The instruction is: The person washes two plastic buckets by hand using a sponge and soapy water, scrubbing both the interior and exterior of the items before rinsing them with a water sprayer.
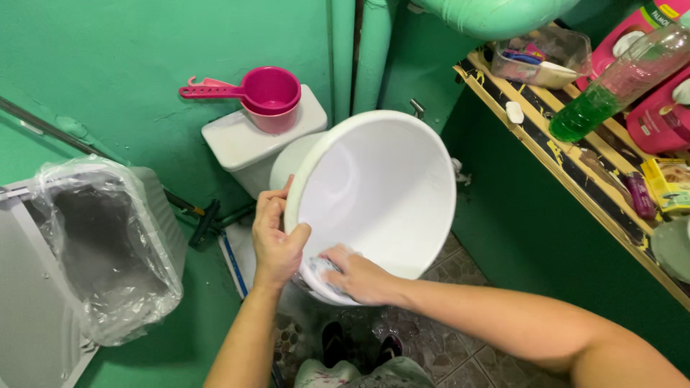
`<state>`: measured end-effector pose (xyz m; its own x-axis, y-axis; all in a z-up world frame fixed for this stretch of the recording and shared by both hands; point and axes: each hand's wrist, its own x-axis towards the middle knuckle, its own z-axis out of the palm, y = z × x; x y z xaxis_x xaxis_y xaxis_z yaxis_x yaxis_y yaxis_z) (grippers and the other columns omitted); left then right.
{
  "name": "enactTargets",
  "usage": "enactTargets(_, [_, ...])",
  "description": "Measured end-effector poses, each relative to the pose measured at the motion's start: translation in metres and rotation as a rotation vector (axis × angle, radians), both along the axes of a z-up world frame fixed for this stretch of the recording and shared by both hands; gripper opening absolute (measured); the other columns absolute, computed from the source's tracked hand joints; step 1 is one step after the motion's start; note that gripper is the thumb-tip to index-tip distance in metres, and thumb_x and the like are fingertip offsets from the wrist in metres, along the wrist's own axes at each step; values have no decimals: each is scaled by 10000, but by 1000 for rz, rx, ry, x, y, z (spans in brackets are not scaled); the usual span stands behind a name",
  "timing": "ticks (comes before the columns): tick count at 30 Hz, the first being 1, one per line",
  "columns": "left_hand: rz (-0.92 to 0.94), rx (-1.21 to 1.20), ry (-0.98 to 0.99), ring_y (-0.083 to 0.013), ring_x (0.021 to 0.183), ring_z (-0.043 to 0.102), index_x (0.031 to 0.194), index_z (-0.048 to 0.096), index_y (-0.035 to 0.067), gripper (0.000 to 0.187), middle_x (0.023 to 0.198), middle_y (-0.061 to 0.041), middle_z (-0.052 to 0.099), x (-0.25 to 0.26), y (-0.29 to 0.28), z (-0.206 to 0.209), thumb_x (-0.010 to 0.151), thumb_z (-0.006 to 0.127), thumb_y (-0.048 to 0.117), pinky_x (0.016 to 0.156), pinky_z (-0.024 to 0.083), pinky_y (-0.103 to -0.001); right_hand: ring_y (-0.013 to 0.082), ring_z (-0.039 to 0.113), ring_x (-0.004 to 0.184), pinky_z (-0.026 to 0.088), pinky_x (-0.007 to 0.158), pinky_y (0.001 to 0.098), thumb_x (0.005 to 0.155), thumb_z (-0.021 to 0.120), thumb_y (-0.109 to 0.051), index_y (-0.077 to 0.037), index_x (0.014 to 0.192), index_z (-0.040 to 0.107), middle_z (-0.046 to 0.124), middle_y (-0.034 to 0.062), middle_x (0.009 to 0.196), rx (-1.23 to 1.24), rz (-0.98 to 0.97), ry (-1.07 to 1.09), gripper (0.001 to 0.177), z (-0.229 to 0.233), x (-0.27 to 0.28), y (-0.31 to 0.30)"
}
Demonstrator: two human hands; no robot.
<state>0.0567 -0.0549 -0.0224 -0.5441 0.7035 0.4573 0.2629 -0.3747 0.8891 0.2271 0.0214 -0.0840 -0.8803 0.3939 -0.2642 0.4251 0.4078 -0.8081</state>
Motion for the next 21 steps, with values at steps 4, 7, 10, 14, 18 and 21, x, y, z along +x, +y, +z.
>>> enactTargets(4, [24, 29, -39, -240, 1394, 538, 893, 605, -15, 152, 1282, -118, 511, -9, -1, -1, 760, 590, -89, 1101, 411, -300, 376, 553, 1214, 462, 1040, 468, 958, 543, -290, -151, 1379, 605, 575, 127, 1376, 227, 55, -116, 448, 6, -3, 13])
enactTargets(7, [-18, 46, -61, -236, 1382, 532, 901, 606, -18, 156, 1299, -121, 506, -5, -1, 7, 761, 588, -85, 1127, 391, -301, 402, 554, 1169, 468, 1031, 506, 1006, 500, -338, -210, 1391, 598, 518, 119, 1416, 364, 55, -346, 417, -26, -30, 46])
enactTargets(10, [-54, -5, -163, -231, 1202, 549, 909, 624, -17, 178, 1269, -123, 508, 6, -2, 21, 741, 595, -68, 1046, 420, -306, 400, 540, 1203, 478, 999, 523, 931, 579, -278, -175, 1364, 581, 529, 138, 1386, 581, 49, -475, 446, -69, -55, 77])
enactTargets(14, [-82, -26, -8, -234, 1239, 566, 861, 591, -15, 149, 1356, -125, 576, 18, -9, 39, 717, 609, -52, 1057, 421, -299, 397, 564, 1194, 492, 985, 520, 933, 582, -278, -131, 1309, 600, 551, 129, 1392, 658, -25, -315, 403, -107, -63, 102])
enactTargets(18, [-75, 35, 29, -264, 1382, 556, 880, 596, -17, 145, 1315, -152, 570, 13, -10, 42, 739, 595, -51, 1116, 407, -313, 412, 551, 1194, 480, 996, 517, 920, 569, -255, -134, 1328, 585, 540, 139, 1392, 617, -33, -290, 425, -102, -65, 94])
enactTargets(21, [-26, 17, 57, -279, 1390, 571, 880, 593, -18, 132, 1271, -160, 561, 8, -6, 34, 751, 608, -46, 1100, 448, -329, 432, 530, 1197, 443, 1033, 522, 940, 568, -302, -111, 1351, 558, 507, 176, 1394, 409, 21, -333, 453, -74, -60, 78])
